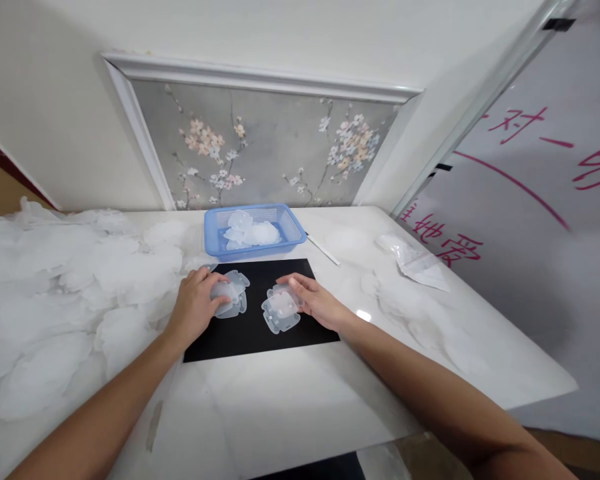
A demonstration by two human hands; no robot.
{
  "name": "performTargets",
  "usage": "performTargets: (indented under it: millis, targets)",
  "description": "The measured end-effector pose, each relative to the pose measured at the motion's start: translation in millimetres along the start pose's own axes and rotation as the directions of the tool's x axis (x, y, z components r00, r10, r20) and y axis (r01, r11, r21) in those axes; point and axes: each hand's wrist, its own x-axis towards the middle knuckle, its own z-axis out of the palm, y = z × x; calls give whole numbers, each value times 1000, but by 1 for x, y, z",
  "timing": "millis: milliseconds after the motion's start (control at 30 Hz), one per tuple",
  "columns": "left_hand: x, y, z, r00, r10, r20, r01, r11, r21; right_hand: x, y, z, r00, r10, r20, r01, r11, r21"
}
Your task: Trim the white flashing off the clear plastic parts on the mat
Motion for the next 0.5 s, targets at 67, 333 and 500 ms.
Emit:
performTargets:
  millis: [67,333,500]
  targets:
    - [-1,3,-3,1000,-12,-26,10,998,-70,0,1,-1,999,-45,11,46,995,-86]
    - [-17,31,7,911,-321,259,392,478,-786,4,0,0,981,-194,-5,178,906,-383]
    - [-20,41,17,812,-259,523,574,188,-797,8,0,-4,971,-225,-85,191,936,-297]
